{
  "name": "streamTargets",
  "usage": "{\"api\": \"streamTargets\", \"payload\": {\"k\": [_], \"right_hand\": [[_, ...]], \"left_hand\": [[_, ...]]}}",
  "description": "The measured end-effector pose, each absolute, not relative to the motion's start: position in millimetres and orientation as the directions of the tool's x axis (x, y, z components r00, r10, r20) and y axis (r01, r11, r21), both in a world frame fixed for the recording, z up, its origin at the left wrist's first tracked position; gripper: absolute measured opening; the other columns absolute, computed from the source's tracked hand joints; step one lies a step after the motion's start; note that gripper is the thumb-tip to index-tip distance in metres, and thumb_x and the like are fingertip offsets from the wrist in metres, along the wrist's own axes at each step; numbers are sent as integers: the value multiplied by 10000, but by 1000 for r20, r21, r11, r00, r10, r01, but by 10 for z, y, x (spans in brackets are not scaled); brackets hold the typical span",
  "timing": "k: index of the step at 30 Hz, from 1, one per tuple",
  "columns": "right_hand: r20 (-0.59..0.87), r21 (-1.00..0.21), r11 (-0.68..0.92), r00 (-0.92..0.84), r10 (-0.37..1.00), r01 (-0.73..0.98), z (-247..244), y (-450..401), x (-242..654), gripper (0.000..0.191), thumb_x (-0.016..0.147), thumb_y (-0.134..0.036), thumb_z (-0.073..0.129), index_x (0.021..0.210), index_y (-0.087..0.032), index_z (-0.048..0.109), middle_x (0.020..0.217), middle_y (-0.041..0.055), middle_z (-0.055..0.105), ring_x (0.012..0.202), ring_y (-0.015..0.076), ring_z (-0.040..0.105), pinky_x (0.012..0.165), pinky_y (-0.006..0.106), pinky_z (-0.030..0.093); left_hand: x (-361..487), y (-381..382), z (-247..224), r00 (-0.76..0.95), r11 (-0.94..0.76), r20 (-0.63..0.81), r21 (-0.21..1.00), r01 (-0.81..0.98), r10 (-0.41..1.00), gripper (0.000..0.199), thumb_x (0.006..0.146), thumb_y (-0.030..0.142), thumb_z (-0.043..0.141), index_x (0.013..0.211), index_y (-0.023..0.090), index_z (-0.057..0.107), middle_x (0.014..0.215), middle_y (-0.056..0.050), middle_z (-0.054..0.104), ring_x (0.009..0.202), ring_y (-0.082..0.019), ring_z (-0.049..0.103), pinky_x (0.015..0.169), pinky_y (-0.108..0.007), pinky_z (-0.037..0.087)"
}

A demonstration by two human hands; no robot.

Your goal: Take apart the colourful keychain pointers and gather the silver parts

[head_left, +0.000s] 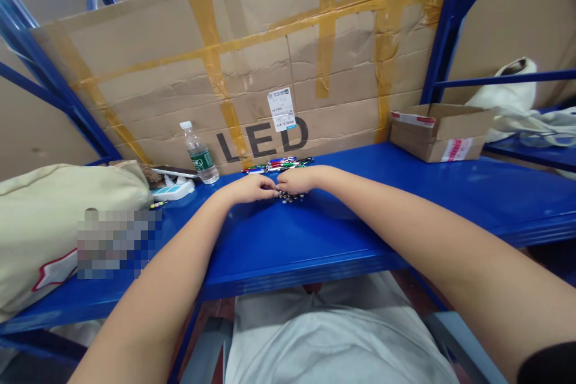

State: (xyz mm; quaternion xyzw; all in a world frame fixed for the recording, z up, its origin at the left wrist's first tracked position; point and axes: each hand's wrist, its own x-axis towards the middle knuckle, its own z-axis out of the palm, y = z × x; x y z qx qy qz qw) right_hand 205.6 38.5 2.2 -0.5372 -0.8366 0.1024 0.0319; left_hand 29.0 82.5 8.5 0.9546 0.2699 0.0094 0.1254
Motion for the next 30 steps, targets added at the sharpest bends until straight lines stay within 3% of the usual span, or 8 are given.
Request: {"api": "streamTargets", "payload": {"k": [4, 10, 14, 21, 30], "right_hand": [[-57, -128, 418, -428, 902, 899, 88, 322, 2048, 258, 885, -339, 469, 863, -144, 636, 909, 109, 661, 714, 184, 579, 585, 278, 385], [-14, -112, 382, -386, 923, 917, 122, 289, 2095, 204, 872, -276, 501, 876, -137, 650, 856, 94, 650, 657, 165, 552, 582, 273, 359], [43, -101, 420, -417, 908, 902, 59, 339, 2084, 172, 862, -271, 524, 863, -144, 639, 841, 89, 646, 660, 165, 551, 591, 269, 353], [127, -35, 535, -528, 840, 844, 27, 247, 1912, 172, 861, -268, 494, 902, -166, 626, 888, 83, 667, 685, 172, 563, 568, 265, 350], [190, 61, 562, -563, 805, 825, -46, 169, 1747, 193, 857, -315, 489, 840, -184, 630, 863, 82, 675, 679, 191, 588, 531, 267, 334]], "left_hand": [[291, 821, 97, 872, -855, -44, 181, 486, 487, 265, 752, 396, 622, 935, 229, 713, 926, 9, 717, 823, -166, 621, 735, -231, 435], [259, 853, 137, 879, -868, -2, 156, 471, 476, 257, 767, 394, 619, 941, 226, 706, 913, 0, 715, 817, -166, 630, 722, -234, 440], [206, 922, 152, 845, -844, 51, 113, 524, 532, 283, 822, 378, 539, 982, 195, 685, 869, -21, 707, 743, -163, 619, 680, -242, 442], [75, 1123, 115, 701, -708, 225, -61, 703, 676, 285, 808, 317, 524, 1006, 179, 676, 926, -58, 716, 808, -194, 633, 689, -255, 448], [-25, 1293, 32, 616, -623, 268, -72, 779, 741, 242, 756, 360, 591, 879, 182, 701, 899, -65, 731, 810, -206, 649, 659, -258, 456]]}}
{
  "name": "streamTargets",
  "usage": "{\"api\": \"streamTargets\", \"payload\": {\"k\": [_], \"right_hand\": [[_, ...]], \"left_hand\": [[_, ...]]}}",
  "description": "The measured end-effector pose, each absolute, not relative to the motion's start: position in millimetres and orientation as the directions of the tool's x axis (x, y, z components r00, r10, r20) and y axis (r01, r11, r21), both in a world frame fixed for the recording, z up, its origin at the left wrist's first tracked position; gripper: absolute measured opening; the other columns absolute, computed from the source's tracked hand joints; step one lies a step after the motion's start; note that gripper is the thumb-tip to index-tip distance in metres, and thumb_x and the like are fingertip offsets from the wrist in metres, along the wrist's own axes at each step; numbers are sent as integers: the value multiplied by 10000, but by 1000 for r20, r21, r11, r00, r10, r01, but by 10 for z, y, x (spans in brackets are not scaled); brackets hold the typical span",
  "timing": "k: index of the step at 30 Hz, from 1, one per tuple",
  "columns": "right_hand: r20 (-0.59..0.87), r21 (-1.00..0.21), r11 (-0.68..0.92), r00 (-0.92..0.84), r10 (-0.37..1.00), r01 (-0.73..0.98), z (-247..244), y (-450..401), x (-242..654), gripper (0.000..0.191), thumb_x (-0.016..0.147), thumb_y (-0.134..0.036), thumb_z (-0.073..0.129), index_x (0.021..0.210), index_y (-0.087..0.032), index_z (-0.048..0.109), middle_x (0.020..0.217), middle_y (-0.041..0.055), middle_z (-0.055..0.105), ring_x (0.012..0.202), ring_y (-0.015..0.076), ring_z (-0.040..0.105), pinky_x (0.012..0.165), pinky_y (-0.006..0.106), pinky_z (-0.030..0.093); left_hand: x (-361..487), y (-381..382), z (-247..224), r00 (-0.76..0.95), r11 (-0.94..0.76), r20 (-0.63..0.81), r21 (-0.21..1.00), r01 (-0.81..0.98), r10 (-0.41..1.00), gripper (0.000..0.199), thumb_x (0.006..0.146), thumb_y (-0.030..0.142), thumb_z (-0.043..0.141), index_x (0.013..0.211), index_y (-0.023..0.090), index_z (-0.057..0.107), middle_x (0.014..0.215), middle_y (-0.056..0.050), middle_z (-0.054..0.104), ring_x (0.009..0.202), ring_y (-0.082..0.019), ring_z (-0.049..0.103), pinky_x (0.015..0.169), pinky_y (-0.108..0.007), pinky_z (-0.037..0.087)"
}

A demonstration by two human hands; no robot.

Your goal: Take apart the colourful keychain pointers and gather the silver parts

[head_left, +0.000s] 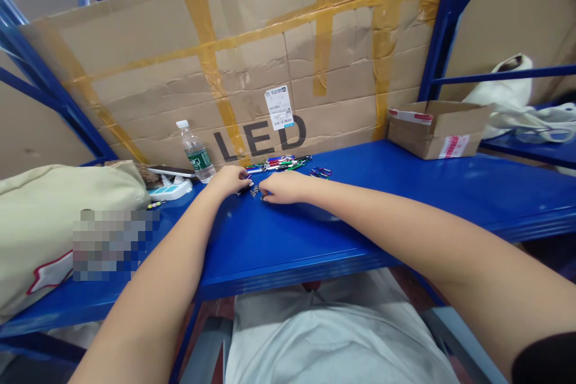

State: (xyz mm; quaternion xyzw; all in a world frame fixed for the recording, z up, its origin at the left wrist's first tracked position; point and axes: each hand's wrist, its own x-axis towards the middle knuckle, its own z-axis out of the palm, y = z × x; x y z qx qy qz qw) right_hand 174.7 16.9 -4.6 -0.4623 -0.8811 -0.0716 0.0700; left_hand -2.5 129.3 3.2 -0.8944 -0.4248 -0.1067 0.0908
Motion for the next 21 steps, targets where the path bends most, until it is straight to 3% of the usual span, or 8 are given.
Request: {"api": "streamTargets", "payload": {"k": [13, 21], "right_hand": [[266, 64, 404, -406, 874, 913, -129, 205, 1653, 238, 878, -315, 475, 957, -169, 647, 981, 134, 686, 857, 261, 637, 639, 295, 439], [424, -67, 282, -228, 876, 957, 2, 323, 1951, 220, 872, -316, 479, 964, -186, 630, 961, 110, 680, 840, 240, 620, 639, 289, 411]], "left_hand": [[-22, 1367, -25, 629, -633, 231, -67, 771, 742, 234, 732, 375, 637, 886, 213, 705, 859, -36, 732, 762, -188, 651, 640, -255, 448], [-14, 1338, 33, 626, -631, 297, -91, 771, 722, 189, 775, 315, 576, 850, 210, 714, 906, -58, 725, 849, -219, 648, 724, -280, 467]]}}
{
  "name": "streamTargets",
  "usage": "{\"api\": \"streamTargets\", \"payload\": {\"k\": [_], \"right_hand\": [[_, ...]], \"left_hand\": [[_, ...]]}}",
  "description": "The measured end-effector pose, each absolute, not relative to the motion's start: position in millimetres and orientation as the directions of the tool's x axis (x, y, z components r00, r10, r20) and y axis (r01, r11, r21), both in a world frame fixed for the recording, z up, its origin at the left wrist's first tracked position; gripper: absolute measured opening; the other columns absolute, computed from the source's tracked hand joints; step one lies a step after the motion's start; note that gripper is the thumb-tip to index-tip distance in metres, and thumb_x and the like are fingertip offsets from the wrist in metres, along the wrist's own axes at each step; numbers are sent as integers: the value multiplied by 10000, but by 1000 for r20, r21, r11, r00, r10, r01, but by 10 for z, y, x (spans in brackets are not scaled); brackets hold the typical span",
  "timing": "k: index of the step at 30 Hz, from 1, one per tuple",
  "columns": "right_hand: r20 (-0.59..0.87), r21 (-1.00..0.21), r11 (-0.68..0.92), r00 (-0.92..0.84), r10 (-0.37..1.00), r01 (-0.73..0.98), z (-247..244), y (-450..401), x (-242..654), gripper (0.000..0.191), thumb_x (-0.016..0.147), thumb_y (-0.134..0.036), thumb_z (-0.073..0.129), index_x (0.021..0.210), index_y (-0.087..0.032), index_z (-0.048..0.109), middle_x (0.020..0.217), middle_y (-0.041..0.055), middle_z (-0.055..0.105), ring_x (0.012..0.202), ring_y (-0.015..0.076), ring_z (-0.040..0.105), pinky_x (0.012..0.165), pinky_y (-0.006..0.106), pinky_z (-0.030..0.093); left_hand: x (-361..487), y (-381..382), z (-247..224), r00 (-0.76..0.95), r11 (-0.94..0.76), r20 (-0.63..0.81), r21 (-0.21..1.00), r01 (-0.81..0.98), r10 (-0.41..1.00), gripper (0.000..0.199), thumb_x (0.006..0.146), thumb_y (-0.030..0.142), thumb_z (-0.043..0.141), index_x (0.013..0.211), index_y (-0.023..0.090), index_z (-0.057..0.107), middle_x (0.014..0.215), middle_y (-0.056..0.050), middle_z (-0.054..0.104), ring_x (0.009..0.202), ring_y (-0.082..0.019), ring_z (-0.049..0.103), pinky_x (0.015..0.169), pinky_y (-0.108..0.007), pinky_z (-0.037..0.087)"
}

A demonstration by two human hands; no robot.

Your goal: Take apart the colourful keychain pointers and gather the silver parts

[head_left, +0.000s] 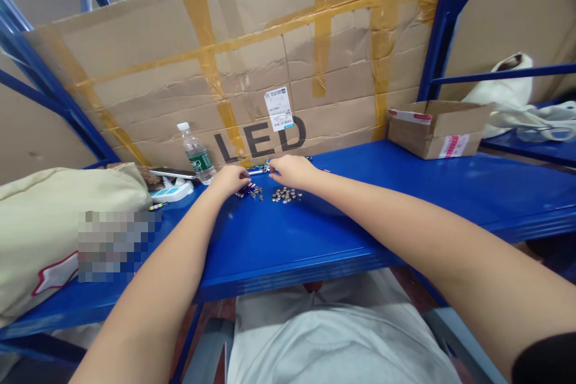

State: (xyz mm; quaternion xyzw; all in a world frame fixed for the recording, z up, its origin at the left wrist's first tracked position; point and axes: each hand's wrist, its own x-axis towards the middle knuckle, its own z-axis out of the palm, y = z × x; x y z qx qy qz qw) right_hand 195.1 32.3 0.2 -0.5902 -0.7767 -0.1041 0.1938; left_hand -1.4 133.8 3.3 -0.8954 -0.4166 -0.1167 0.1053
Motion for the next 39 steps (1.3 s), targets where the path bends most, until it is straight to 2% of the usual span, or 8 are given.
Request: {"api": "streamTargets", "payload": {"k": [5, 11, 17, 25, 30, 34, 36, 39], "right_hand": [[446, -146, 208, -124, 887, 967, 25, 439, 2215, 204, 869, -302, 489, 969, -177, 616, 1000, 130, 658, 857, 238, 603, 646, 290, 405], [446, -191, 105, -9, 895, 976, 26, 519, 2410, 192, 858, -290, 500, 957, -185, 626, 984, 113, 664, 877, 231, 610, 682, 294, 430], [448, -167, 63, 18, 894, 984, 44, 491, 2433, 218, 861, -318, 486, 946, -190, 641, 990, 99, 681, 874, 232, 631, 678, 294, 454], [424, -151, 106, -33, 905, 983, 9, 480, 2392, 201, 857, -298, 499, 949, -190, 641, 1008, 99, 682, 893, 239, 633, 670, 286, 452], [464, -174, 212, -109, 879, 962, -62, 552, 2390, 244, 854, -329, 521, 1029, -179, 602, 1053, 112, 665, 919, 242, 621, 688, 295, 453], [495, -341, 286, -88, 865, 896, -88, 600, 2354, 374, 822, -419, 580, 1078, -147, 572, 1099, 129, 653, 935, 244, 622, 705, 288, 455], [497, -407, 338, -105, 861, 848, -83, 600, 2314, 413, 808, -442, 605, 1080, -133, 576, 1084, 131, 662, 941, 238, 626, 716, 277, 454], [474, -451, 405, -171, 864, 795, -62, 580, 2246, 254, 835, -339, 596, 982, -133, 621, 971, 103, 696, 837, 190, 647, 670, 242, 444]], "left_hand": [[123, 1559, 82, 595, -554, 240, -218, 803, 767, 266, 828, 271, 470, 941, 208, 703, 988, -89, 708, 902, -220, 644, 763, -279, 479], [405, 1823, 58, 597, -562, 88, -252, 788, 797, 177, 757, 289, 598, 873, 218, 709, 919, -59, 716, 803, -193, 651, 751, -265, 491], [520, 1789, 5, 603, -542, 138, -315, 779, 786, 245, 821, 309, 541, 1011, 199, 650, 1102, -112, 657, 983, -248, 611, 820, -307, 472], [459, 1785, -50, 655, -597, 139, -306, 741, 742, 220, 861, 328, 489, 910, 178, 642, 969, -109, 686, 896, -253, 629, 773, -319, 466], [468, 1691, 62, 691, -656, 211, -218, 723, 691, 264, 892, 310, 426, 974, 157, 625, 1014, -116, 677, 920, -237, 624, 797, -312, 460], [490, 1408, 192, 707, -774, 365, 63, 630, 606, 313, 897, 303, 405, 1063, 136, 611, 1125, -118, 645, 1026, -222, 587, 881, -315, 437], [488, 1216, 237, 701, -794, 392, 162, 586, 597, 311, 883, 310, 415, 1044, 142, 621, 1081, -102, 658, 984, -217, 593, 855, -321, 446], [471, 980, 278, 700, -789, 363, 279, 548, 615, 316, 868, 348, 430, 1010, 152, 633, 942, -64, 675, 801, -187, 601, 715, -296, 459]]}}
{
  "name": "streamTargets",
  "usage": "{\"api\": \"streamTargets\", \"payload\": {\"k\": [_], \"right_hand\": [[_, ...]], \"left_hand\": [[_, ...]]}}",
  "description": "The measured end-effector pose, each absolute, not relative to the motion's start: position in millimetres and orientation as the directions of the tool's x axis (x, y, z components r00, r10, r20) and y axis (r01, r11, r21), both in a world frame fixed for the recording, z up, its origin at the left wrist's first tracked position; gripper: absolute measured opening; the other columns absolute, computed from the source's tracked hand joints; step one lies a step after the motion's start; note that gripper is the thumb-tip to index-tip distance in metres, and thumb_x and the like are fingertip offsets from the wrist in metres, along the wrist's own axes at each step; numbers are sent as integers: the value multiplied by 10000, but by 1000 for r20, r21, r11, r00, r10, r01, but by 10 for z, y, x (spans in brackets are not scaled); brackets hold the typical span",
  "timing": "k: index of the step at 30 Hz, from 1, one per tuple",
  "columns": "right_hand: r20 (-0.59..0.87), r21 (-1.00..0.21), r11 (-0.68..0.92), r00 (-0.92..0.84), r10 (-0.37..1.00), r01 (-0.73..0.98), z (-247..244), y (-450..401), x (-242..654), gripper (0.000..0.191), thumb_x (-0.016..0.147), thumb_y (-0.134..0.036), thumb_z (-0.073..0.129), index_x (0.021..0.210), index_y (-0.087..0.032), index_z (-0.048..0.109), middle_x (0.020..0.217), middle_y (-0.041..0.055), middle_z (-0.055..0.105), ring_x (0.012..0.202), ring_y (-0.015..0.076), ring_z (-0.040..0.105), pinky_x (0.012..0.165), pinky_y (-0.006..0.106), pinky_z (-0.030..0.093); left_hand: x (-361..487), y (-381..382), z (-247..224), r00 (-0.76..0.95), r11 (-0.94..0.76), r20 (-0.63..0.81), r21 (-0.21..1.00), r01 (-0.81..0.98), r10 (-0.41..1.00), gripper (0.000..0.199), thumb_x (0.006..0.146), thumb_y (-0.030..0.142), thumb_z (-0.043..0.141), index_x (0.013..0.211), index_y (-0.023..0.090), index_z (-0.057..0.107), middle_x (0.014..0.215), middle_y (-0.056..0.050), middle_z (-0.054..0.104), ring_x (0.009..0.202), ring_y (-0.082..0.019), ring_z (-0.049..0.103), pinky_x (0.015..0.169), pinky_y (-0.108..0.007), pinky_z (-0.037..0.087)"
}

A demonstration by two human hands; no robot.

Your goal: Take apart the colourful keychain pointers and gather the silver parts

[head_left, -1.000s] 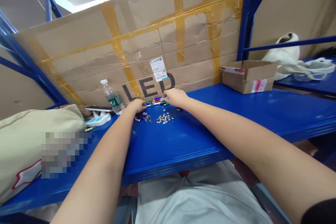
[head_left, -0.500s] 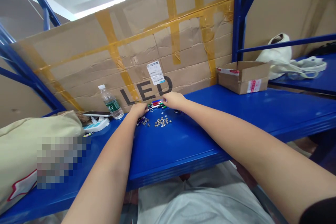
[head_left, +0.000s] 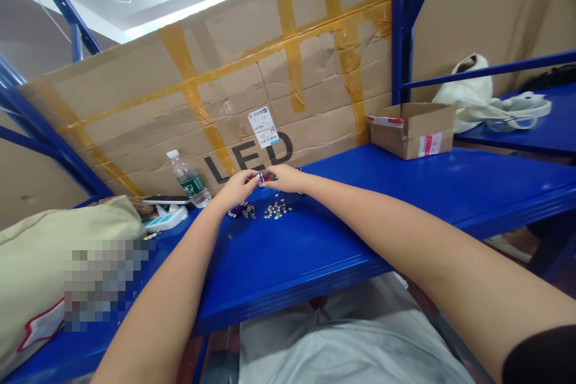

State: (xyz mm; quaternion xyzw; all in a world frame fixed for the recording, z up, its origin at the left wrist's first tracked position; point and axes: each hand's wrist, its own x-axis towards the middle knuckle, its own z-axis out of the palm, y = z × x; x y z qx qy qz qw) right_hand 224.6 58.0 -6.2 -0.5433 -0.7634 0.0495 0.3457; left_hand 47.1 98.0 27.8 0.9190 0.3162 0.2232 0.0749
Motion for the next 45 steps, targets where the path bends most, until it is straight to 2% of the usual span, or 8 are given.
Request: {"api": "streamTargets", "payload": {"k": [4, 9, 18, 24, 29, 35, 39, 45], "right_hand": [[413, -519, 435, -230, 881, 736, -41, 560, 2203, 177, 892, -217, 475, 857, -133, 628, 821, 57, 699, 587, 115, 611, 546, 211, 410], [451, -497, 395, -158, 878, 772, -37, 574, 2255, 153, 875, -221, 498, 821, -138, 615, 710, 41, 665, 589, 116, 585, 516, 201, 372], [399, -738, 354, -52, 915, 575, 10, 544, 2233, 123, 875, -233, 527, 871, -131, 596, 779, 55, 667, 570, 92, 570, 472, 181, 431], [376, -732, 325, -43, 926, 599, -13, 565, 2237, 121, 895, -242, 499, 840, -152, 557, 810, 63, 675, 601, 105, 614, 439, 168, 439], [249, -769, 274, -123, 961, 577, -63, 568, 2214, 116, 909, -218, 474, 834, -151, 530, 903, 85, 691, 550, 105, 636, 411, 186, 468], [141, -923, 156, -68, 988, 353, -48, 539, 2196, 283, 906, -221, 507, 1173, -158, 439, 839, 59, 692, 559, 122, 649, 495, 234, 536], [157, -931, 183, -105, 982, 315, -53, 563, 2231, 386, 886, -247, 556, 1235, -142, 428, 879, 75, 682, 619, 113, 648, 561, 229, 550], [241, -842, 303, -192, 951, 446, -103, 613, 2244, 157, 921, -236, 493, 1042, -145, 536, 997, 88, 667, 607, 75, 613, 514, 172, 512]], "left_hand": [[452, 899, 284, 675, -738, 315, 400, 543, 667, 329, 860, 385, 443, 973, 144, 636, 811, -43, 659, 684, -160, 572, 611, -266, 429], [430, 1012, 215, 669, -708, 290, 485, 514, 684, 366, 865, 372, 451, 1134, 143, 547, 921, -65, 657, 710, -152, 604, 637, -264, 449], [450, 954, 182, 756, -803, 273, 237, 547, 595, 337, 853, 372, 473, 1102, 170, 578, 923, -52, 647, 740, -172, 577, 672, -285, 436], [477, 906, 193, 770, -824, 300, 144, 548, 564, 313, 838, 314, 501, 1102, 164, 580, 865, -42, 652, 752, -177, 587, 689, -283, 441], [467, 895, 185, 822, -876, 310, 86, 476, 477, 399, 870, 241, 454, 1266, 195, 482, 1066, -71, 662, 911, -196, 623, 785, -292, 463], [470, 930, 184, 832, -879, 332, -17, 476, 444, 299, 913, 257, 412, 1165, 196, 561, 1149, -70, 649, 1033, -212, 606, 869, -308, 453], [471, 961, 182, 804, -857, 366, -34, 514, 468, 280, 909, 259, 420, 1118, 173, 585, 1104, -88, 663, 1003, -224, 612, 856, -326, 457], [481, 960, 169, 738, -836, 418, 110, 537, 529, 266, 906, 283, 410, 1043, 160, 603, 1011, -82, 681, 907, -213, 630, 796, -321, 469]]}}
